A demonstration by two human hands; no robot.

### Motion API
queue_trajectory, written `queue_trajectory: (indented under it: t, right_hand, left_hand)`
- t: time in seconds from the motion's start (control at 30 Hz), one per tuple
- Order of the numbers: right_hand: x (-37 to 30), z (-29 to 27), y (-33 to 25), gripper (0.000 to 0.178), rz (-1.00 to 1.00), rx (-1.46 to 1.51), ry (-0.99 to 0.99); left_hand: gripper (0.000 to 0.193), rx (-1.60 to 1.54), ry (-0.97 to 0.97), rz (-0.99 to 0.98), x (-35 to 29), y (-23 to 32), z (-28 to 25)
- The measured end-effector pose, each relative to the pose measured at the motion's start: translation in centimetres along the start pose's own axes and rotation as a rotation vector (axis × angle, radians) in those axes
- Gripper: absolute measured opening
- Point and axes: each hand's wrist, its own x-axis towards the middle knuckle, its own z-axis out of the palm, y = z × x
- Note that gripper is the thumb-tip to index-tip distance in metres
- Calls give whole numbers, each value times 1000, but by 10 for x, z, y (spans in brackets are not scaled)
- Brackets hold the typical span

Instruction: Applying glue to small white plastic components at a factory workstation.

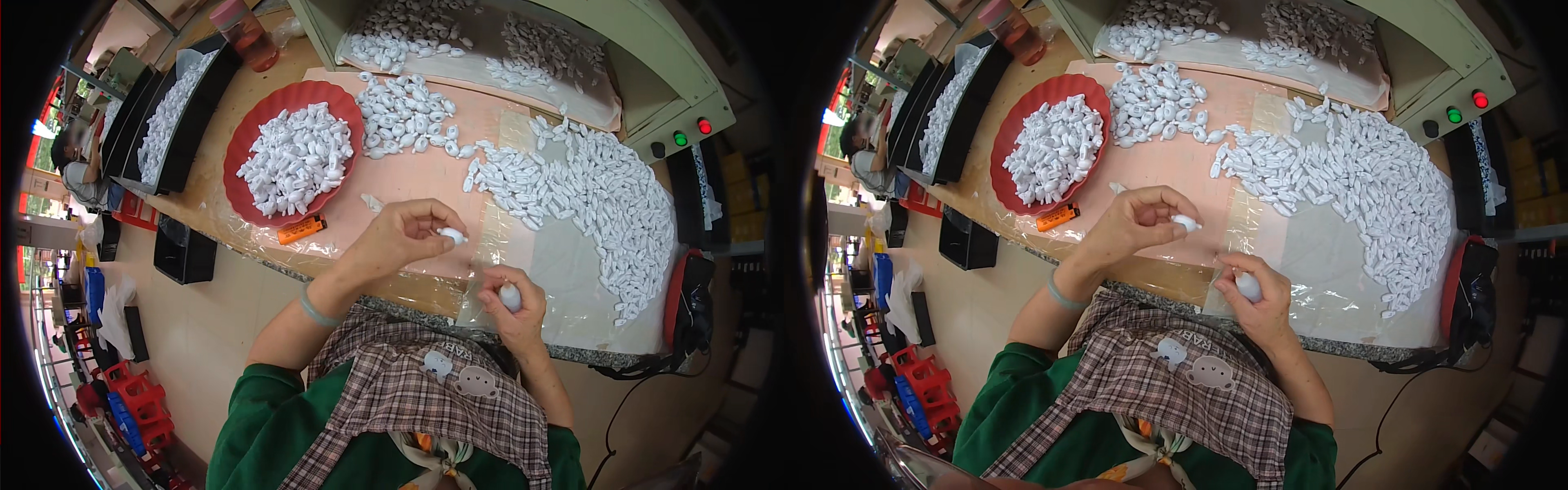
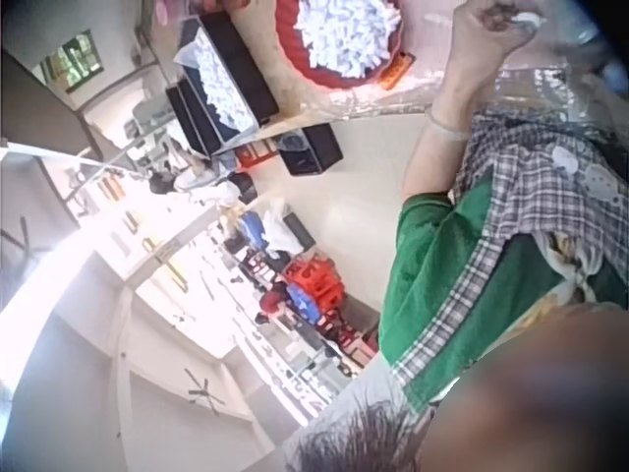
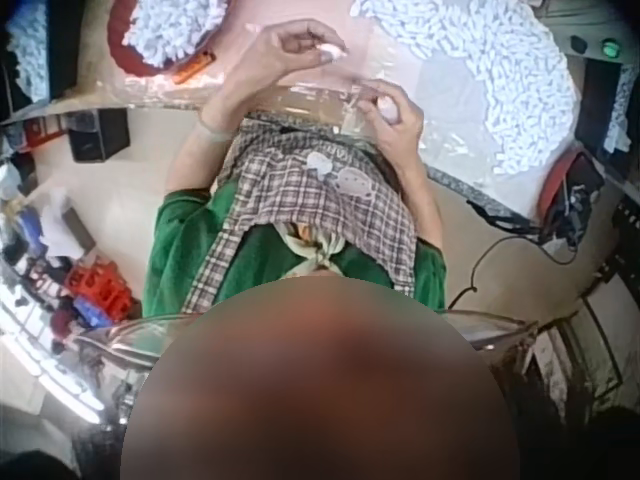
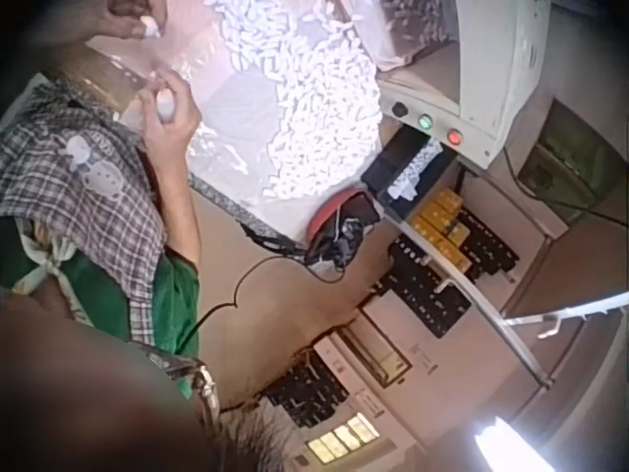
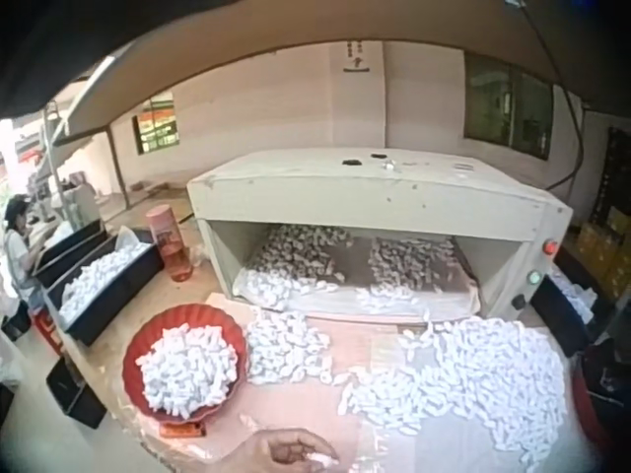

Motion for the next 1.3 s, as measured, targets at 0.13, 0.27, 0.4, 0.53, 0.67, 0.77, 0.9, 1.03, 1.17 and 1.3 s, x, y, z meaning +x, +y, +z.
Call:
queue_trajectory:
  t: [0.13, 0.27, 0.4, 0.53, 0.67, 0.77, 0.9, 1.03, 1.17, 1.3]
  right_hand:
    - [-3, 9, -1, 29, 135, 473, 44]
    - [-2, 5, -1, 27, 101, 604, 30]
    - [-1, -3, 10, 26, 0, 322, 16]
    - [1, 0, 3, 24, 5, 364, 68]
    - [2, -5, -3, 23, 20, 489, 90]
    - [1, -13, -4, 27, -28, 399, 83]
    - [0, -14, -10, 37, -72, 381, 245]
    - [-2, -15, -20, 44, -165, 198, 303]
    - [-7, -19, -19, 43, -240, 138, 251]
    - [-9, -21, -16, 46, -331, -77, 248]
  left_hand:
    - [22, -267, -7, -128, -15, -12, 10]
    - [19, -268, 26, -145, -20, -17, 16]
    - [18, -366, 21, -134, -24, -23, 14]
    - [17, -455, -23, -167, -28, -26, 14]
    - [19, -531, 29, -246, -30, -13, 18]
    - [24, -568, -12, -243, -32, -11, 17]
    - [27, -571, -32, -194, -34, -16, 19]
    - [27, -507, -11, -140, -35, -25, 20]
    - [29, -515, -17, -162, -35, -27, 20]
    - [29, -465, -13, -191, -34, -24, 22]
